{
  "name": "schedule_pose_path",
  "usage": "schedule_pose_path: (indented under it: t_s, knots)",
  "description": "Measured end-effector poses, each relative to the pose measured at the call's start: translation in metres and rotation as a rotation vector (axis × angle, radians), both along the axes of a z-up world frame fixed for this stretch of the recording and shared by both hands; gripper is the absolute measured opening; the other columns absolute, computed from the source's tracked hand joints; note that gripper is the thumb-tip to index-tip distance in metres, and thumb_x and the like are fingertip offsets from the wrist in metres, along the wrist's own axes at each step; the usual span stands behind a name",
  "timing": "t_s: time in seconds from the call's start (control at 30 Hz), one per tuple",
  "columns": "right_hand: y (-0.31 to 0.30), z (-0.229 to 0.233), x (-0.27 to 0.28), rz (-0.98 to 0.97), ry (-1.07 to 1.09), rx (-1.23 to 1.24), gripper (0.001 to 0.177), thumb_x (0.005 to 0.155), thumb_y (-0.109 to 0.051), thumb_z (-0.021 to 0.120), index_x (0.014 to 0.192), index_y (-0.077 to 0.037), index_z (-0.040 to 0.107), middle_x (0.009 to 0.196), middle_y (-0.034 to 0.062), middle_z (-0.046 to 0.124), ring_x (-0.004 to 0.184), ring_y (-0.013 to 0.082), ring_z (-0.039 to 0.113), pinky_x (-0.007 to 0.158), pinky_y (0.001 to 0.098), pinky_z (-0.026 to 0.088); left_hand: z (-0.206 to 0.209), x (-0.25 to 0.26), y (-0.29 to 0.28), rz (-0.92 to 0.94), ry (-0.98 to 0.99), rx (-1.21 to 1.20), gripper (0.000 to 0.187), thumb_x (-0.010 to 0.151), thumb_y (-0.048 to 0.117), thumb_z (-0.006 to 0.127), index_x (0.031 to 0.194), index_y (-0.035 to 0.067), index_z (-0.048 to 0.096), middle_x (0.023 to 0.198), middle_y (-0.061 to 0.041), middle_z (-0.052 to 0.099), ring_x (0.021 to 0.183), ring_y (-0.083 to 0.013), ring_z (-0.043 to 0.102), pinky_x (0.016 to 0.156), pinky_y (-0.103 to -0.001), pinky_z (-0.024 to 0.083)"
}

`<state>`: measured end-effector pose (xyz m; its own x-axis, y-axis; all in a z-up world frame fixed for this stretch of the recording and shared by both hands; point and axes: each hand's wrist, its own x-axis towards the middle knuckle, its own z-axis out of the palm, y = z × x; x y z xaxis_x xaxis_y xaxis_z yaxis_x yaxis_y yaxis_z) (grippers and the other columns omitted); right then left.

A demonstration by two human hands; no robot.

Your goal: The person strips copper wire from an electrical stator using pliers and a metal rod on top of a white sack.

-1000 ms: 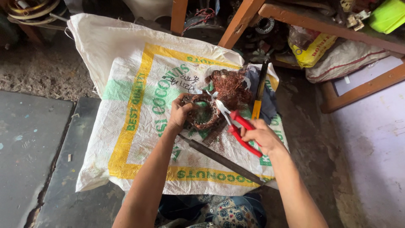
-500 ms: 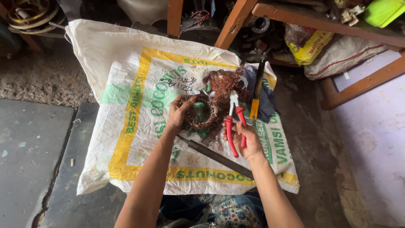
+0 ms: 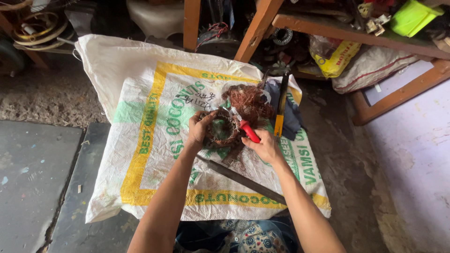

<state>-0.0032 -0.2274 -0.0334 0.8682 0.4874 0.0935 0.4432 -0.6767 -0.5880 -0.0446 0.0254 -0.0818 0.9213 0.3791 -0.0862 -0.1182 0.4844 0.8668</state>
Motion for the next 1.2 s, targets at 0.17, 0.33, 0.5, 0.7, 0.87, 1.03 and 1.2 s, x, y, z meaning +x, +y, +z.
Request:
schedule_pose_path:
  t_s: [0.17, 0.33, 0.5, 0.7, 0.87, 1.03, 1.2]
  knots:
    - [0.004, -0.010, 0.013, 0.003, 0.106, 0.097, 0.039, 0.088, -0.038, 0.077, 0.070, -0.007, 0.062, 0.059, -0.0007, 0.053, 0.053, 0.0129, 0.049, 0.057, 0.0333, 0.043, 0.000, 0.008, -0.002, 0.018, 0.058, -0.019, 0.030, 0.087, 0.020, 0.075, 0.103, -0.002, 0.065, 0.071, -0.007, 0.063, 0.047, -0.0155, 0.059, 0.036, -0.029, 0.047]
    - [0.024, -0.027, 0.032, -0.267, 0.363, 0.238, 0.016, 0.092, -0.034, 0.068, 0.086, -0.019, 0.066, 0.055, -0.0016, 0.045, 0.046, 0.0138, 0.042, 0.047, 0.0338, 0.040, 0.003, 0.005, 0.002, -0.068, 0.038, -0.076, 0.032, 0.087, 0.018, 0.075, 0.105, -0.006, 0.065, 0.081, -0.013, 0.071, 0.052, -0.0184, 0.064, 0.039, -0.030, 0.049]
    - [0.020, -0.032, 0.048, -0.174, 0.315, 0.066, 0.027, 0.095, -0.029, 0.067, 0.081, -0.007, 0.064, 0.061, -0.0010, 0.051, 0.050, 0.0127, 0.046, 0.048, 0.0337, 0.040, 0.023, 0.004, -0.001, -0.043, 0.218, 0.007, 0.035, 0.084, 0.018, 0.075, 0.105, -0.008, 0.067, 0.084, -0.020, 0.074, 0.055, -0.0231, 0.069, 0.045, -0.034, 0.055]
    - [0.042, -0.028, 0.039, -0.304, 0.415, -0.010, 0.028, 0.096, -0.031, 0.066, 0.082, -0.007, 0.063, 0.063, 0.0004, 0.049, 0.052, 0.0125, 0.048, 0.050, 0.0338, 0.042, 0.067, -0.003, 0.025, -0.058, 0.464, 0.547, 0.041, 0.080, 0.029, 0.081, 0.097, -0.006, 0.069, 0.079, -0.019, 0.073, 0.056, -0.0227, 0.067, 0.051, -0.035, 0.055]
    - [0.052, 0.000, 0.022, -0.317, 0.489, 0.010, 0.024, 0.096, -0.032, 0.064, 0.085, -0.011, 0.065, 0.060, 0.0018, 0.052, 0.048, 0.0147, 0.048, 0.049, 0.0354, 0.042, 0.071, -0.022, 0.043, -0.073, 0.543, 0.745, 0.043, 0.079, 0.034, 0.080, 0.096, -0.005, 0.071, 0.077, -0.016, 0.073, 0.055, -0.0195, 0.067, 0.054, -0.035, 0.056]
    - [0.037, 0.044, 0.007, -0.298, 0.298, -0.114, 0.040, 0.097, -0.042, 0.067, 0.084, -0.004, 0.066, 0.061, 0.0007, 0.052, 0.048, 0.0128, 0.047, 0.050, 0.0340, 0.042, 0.060, -0.015, 0.044, -0.044, 0.539, 0.734, 0.046, 0.079, 0.037, 0.080, 0.093, -0.007, 0.074, 0.075, -0.014, 0.071, 0.054, -0.0180, 0.064, 0.054, -0.034, 0.055]
    - [0.041, 0.044, -0.001, 0.002, 0.367, -0.234, 0.035, 0.097, -0.039, 0.064, 0.081, -0.008, 0.064, 0.059, 0.0002, 0.050, 0.046, 0.0132, 0.049, 0.048, 0.0346, 0.047, 0.061, -0.011, 0.025, -0.049, 0.583, 0.852, 0.046, 0.078, 0.037, 0.079, 0.100, -0.002, 0.071, 0.077, -0.013, 0.072, 0.059, -0.0202, 0.067, 0.056, -0.036, 0.056]
